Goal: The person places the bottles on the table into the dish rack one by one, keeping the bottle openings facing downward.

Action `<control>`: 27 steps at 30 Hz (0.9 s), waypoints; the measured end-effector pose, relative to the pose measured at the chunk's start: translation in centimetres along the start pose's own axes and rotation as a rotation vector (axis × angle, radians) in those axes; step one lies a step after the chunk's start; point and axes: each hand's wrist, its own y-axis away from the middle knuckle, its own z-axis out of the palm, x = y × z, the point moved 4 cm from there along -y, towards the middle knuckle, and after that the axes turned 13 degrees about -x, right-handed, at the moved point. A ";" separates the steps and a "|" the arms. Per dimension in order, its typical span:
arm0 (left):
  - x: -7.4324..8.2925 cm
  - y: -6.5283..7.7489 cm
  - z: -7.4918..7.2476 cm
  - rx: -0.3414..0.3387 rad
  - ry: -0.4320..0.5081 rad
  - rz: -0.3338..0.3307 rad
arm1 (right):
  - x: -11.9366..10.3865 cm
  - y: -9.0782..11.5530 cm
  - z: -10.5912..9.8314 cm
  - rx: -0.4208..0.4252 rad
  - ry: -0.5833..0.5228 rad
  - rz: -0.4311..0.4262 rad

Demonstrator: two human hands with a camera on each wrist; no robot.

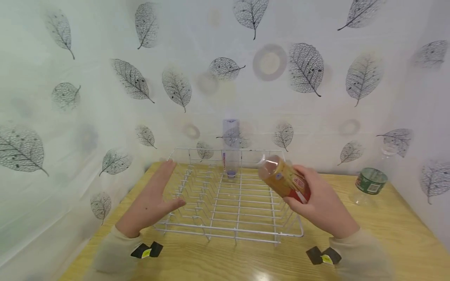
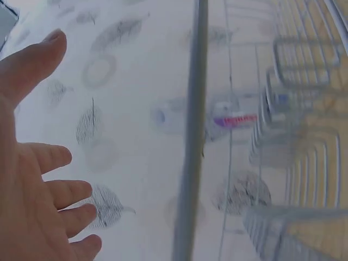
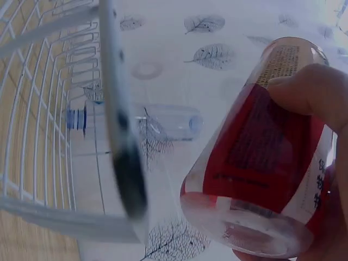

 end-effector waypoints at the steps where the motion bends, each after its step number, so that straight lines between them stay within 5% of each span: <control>1: 0.9 -0.2 0.2 0.015 -0.051 0.032 | -0.6 -0.4 0.3 -0.005 0.028 -0.016; 5: 3.9 -1.0 1.0 0.087 -0.221 0.175 | -2.7 -1.7 1.7 -0.023 0.154 -0.069; 11: 7.5 -1.9 2.3 0.144 -0.333 0.319 | -4.8 -3.1 4.0 -0.067 0.276 -0.094; 17: 9.7 -2.5 4.4 0.070 -0.429 0.340 | -6.9 -3.7 5.9 -0.058 0.357 -0.193; 21: 10.1 -2.7 5.4 0.043 -0.494 0.330 | -8.1 -4.3 6.8 -0.021 0.412 -0.297; 27: 9.9 -2.9 5.8 0.028 -0.509 0.276 | -9.1 -4.8 8.0 -0.027 0.441 -0.327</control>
